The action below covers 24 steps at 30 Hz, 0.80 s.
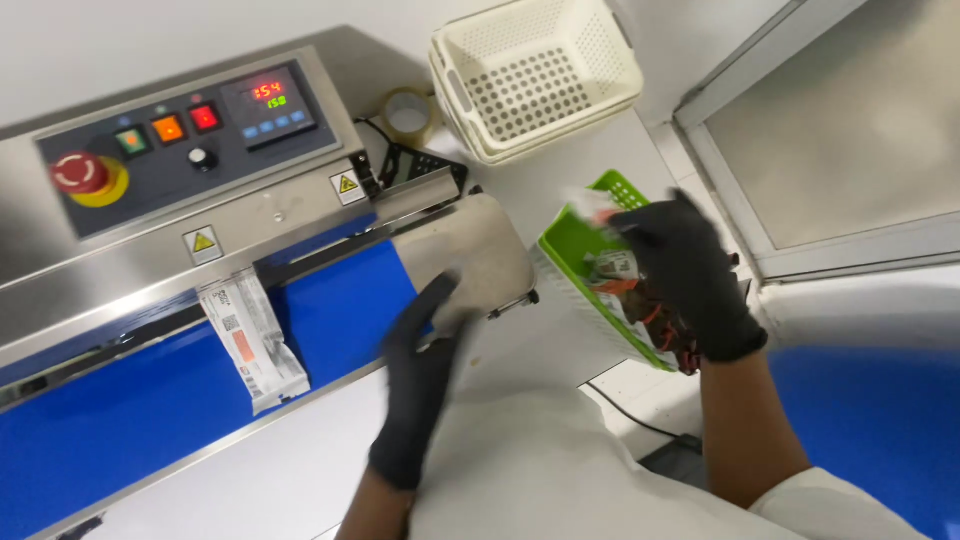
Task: The person repeatedly picks small white packages from a green basket, places them on a conveyor belt, and then removes them to place them back into the basket. This cycle is performed multiple times without any visible accumulation of finished items.
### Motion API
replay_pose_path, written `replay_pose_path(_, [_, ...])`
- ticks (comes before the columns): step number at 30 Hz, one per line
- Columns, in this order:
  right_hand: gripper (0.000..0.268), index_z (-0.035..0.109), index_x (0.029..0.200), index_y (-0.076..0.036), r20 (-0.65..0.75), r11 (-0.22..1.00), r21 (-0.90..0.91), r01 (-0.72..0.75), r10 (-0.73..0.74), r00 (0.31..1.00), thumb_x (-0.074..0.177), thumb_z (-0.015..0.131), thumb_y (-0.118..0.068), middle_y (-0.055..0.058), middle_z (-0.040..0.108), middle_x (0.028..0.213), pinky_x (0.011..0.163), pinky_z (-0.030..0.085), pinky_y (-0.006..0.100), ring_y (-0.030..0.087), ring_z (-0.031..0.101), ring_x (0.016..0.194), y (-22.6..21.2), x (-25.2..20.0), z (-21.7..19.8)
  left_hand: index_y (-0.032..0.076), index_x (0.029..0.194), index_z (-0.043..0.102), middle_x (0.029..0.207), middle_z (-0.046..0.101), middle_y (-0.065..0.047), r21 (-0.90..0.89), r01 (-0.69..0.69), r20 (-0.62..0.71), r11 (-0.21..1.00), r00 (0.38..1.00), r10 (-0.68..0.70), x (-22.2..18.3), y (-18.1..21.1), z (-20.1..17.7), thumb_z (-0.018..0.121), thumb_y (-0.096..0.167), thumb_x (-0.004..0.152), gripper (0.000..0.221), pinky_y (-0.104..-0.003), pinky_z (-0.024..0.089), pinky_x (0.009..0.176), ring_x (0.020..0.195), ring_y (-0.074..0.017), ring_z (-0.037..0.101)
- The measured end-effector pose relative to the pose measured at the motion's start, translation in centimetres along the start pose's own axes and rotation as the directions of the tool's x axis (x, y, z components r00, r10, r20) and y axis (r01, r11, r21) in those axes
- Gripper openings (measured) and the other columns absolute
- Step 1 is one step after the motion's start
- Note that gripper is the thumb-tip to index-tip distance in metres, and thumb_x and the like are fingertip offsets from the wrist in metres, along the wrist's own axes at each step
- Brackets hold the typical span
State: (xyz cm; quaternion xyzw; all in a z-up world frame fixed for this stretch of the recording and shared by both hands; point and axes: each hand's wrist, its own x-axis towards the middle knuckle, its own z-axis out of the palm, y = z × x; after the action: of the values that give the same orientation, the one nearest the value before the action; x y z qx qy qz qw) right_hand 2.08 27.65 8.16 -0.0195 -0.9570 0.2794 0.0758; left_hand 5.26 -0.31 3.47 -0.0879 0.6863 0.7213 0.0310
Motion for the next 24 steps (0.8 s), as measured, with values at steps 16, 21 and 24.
replay_pose_path(16, [0.042,0.078,0.116,-0.006,0.572,0.653,0.616,-0.441,0.014,0.820,0.077,0.090,-0.001,0.003,0.080,0.106,0.101,0.056,0.037,0.010,0.068,0.104,-8.9,-3.4,10.6,0.008,0.107,0.081,0.097,0.080,-0.013,-0.198,0.311,-0.115,0.930,0.935,-0.337,2.5,2.4,0.1,0.099,0.024,0.063,0.050,-0.037,0.058,0.080,0.085,-0.0136,0.069])
replay_pose_path(21, [0.034,0.079,0.114,-0.010,0.689,0.768,0.414,-0.489,0.088,0.720,0.081,0.088,-0.015,0.007,0.085,0.102,0.096,0.058,0.041,0.013,0.074,0.102,-9.3,-2.5,10.2,0.013,0.084,0.081,0.075,0.075,-0.005,-0.307,0.367,-0.197,0.878,0.878,-0.436,4.0,1.9,-1.7,0.099,0.021,0.069,0.024,-0.028,0.045,0.067,0.072,-0.0084,0.051])
replay_pose_path(24, [0.036,0.078,0.119,-0.007,0.575,0.634,0.575,-0.518,0.137,0.806,0.084,0.084,-0.010,0.006,0.080,0.106,0.096,0.059,0.041,0.014,0.067,0.102,-8.8,-0.7,11.6,0.011,0.080,0.079,0.073,0.071,-0.005,-0.297,0.396,-0.230,0.869,0.854,-0.468,5.2,0.3,-1.6,0.098,0.023,0.070,0.024,-0.026,0.045,0.062,0.067,-0.0107,0.051])
